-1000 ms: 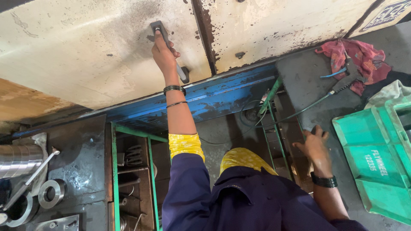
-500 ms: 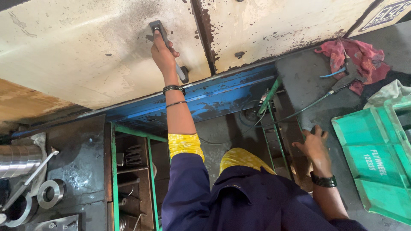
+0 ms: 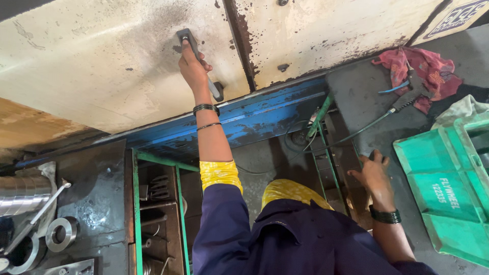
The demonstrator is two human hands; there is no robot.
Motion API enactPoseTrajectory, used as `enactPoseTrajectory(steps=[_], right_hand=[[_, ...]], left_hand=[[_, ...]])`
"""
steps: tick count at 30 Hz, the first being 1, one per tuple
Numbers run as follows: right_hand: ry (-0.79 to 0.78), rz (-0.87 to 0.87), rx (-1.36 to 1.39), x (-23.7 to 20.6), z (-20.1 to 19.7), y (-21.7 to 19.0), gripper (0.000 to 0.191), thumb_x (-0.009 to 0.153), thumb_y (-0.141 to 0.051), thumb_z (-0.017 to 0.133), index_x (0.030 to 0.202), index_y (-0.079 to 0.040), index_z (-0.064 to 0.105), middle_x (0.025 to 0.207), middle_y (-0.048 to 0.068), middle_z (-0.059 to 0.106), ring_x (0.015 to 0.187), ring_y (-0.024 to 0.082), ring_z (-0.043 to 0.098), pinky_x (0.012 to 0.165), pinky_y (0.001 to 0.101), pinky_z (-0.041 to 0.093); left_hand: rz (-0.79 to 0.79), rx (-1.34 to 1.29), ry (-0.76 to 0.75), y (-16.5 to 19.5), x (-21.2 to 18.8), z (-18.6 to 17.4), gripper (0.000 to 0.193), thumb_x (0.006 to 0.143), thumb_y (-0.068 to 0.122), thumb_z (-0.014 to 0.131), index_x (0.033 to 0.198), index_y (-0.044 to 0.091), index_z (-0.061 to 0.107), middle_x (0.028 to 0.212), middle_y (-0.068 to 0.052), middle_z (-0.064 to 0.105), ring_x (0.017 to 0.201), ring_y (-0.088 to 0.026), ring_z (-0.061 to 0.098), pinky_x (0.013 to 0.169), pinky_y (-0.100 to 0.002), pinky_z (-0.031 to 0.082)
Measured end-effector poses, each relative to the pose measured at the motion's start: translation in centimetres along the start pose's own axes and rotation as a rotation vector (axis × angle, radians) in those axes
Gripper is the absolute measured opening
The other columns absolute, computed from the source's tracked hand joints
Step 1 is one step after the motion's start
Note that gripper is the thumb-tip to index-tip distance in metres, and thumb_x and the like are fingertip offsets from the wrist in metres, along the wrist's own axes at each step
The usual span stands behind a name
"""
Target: The person operates a machine lever, then removes a metal disc from the machine and places it in a green crate. They then use a caliper to measure a metal disc on a table, and finally dip several metal discs into a blue tub of liquid.
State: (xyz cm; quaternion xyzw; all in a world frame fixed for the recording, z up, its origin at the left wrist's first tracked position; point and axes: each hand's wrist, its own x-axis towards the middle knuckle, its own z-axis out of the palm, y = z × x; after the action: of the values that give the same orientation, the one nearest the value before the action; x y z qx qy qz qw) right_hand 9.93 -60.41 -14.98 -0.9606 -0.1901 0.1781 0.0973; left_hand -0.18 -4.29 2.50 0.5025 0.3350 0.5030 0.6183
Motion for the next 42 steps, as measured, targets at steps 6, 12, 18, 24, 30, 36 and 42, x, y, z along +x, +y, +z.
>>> enactPoseTrajectory(steps=[6, 12, 18, 24, 30, 36, 42], right_hand=[[-0.009, 0.008, -0.025, 0.5, 1.2, 0.5, 0.071, 0.072, -0.039, 0.089, 0.136, -0.024, 0.065, 0.165, 0.015, 0.025, 0.149, 0.050, 0.021, 0.100, 0.0799, 0.041], [-0.012, 0.004, -0.003, 0.9, 1.8, 1.0, 0.070, 0.070, -0.036, 0.090, 0.135, -0.022, 0.066, 0.166, 0.014, 0.024, 0.151, 0.051, 0.019, 0.102, 0.0810, 0.040], [-0.024, 0.014, -0.004, 0.8, 1.4, 0.6, 0.070, 0.071, -0.035, 0.090, 0.136, -0.023, 0.066, 0.166, 0.014, 0.023, 0.151, 0.051, 0.018, 0.102, 0.0812, 0.039], [-0.040, 0.030, -0.020, 0.7, 1.1, 0.4, 0.070, 0.071, -0.036, 0.091, 0.136, -0.024, 0.067, 0.166, 0.013, 0.023, 0.152, 0.049, 0.019, 0.102, 0.0806, 0.040], [-0.004, 0.000, -0.029, 0.8, 1.2, 0.4, 0.070, 0.071, -0.037, 0.090, 0.135, -0.022, 0.067, 0.165, 0.015, 0.025, 0.151, 0.050, 0.020, 0.101, 0.0786, 0.044], [-0.018, 0.010, -0.075, 0.7, 1.1, 0.1, 0.068, 0.073, -0.039, 0.089, 0.135, -0.022, 0.066, 0.164, 0.016, 0.026, 0.148, 0.050, 0.023, 0.097, 0.0782, 0.046], [0.030, -0.040, -0.074, 0.7, 1.3, 0.5, 0.069, 0.071, -0.039, 0.090, 0.134, -0.022, 0.068, 0.163, 0.017, 0.028, 0.147, 0.050, 0.026, 0.097, 0.0759, 0.048]], left_hand=[[0.006, -0.005, 0.000, 0.0, 0.0, 0.0, 0.056, 0.098, 0.054, 0.054, 0.088, -0.001, 0.061, 0.072, -0.008, 0.056, 0.045, -0.015, 0.053, 0.041, -0.033, 0.048], [0.005, -0.007, 0.003, 0.0, 0.0, 0.1, 0.055, 0.098, 0.052, 0.054, 0.087, -0.001, 0.060, 0.072, -0.008, 0.057, 0.045, -0.015, 0.053, 0.041, -0.034, 0.048], [0.006, -0.013, -0.006, 0.0, -0.1, 0.1, 0.056, 0.099, 0.053, 0.053, 0.088, -0.001, 0.060, 0.072, -0.008, 0.056, 0.045, -0.015, 0.053, 0.041, -0.033, 0.048], [0.008, -0.015, 0.002, 0.1, -0.2, 0.3, 0.054, 0.098, 0.052, 0.053, 0.092, -0.001, 0.062, 0.072, -0.007, 0.056, 0.044, -0.014, 0.052, 0.041, -0.033, 0.048], [0.007, 0.018, -0.001, 0.4, -0.4, 0.3, 0.056, 0.099, 0.053, 0.051, 0.090, -0.001, 0.063, 0.072, -0.007, 0.056, 0.045, -0.014, 0.053, 0.041, -0.032, 0.049], [0.013, 0.007, 0.002, 0.3, -0.3, 0.3, 0.057, 0.100, 0.053, 0.051, 0.088, -0.002, 0.061, 0.072, -0.007, 0.056, 0.046, -0.015, 0.053, 0.041, -0.033, 0.048], [0.002, 0.012, 0.013, 0.2, -0.3, 0.4, 0.055, 0.098, 0.053, 0.051, 0.089, 0.000, 0.062, 0.071, -0.007, 0.056, 0.044, -0.015, 0.052, 0.040, -0.033, 0.048]])
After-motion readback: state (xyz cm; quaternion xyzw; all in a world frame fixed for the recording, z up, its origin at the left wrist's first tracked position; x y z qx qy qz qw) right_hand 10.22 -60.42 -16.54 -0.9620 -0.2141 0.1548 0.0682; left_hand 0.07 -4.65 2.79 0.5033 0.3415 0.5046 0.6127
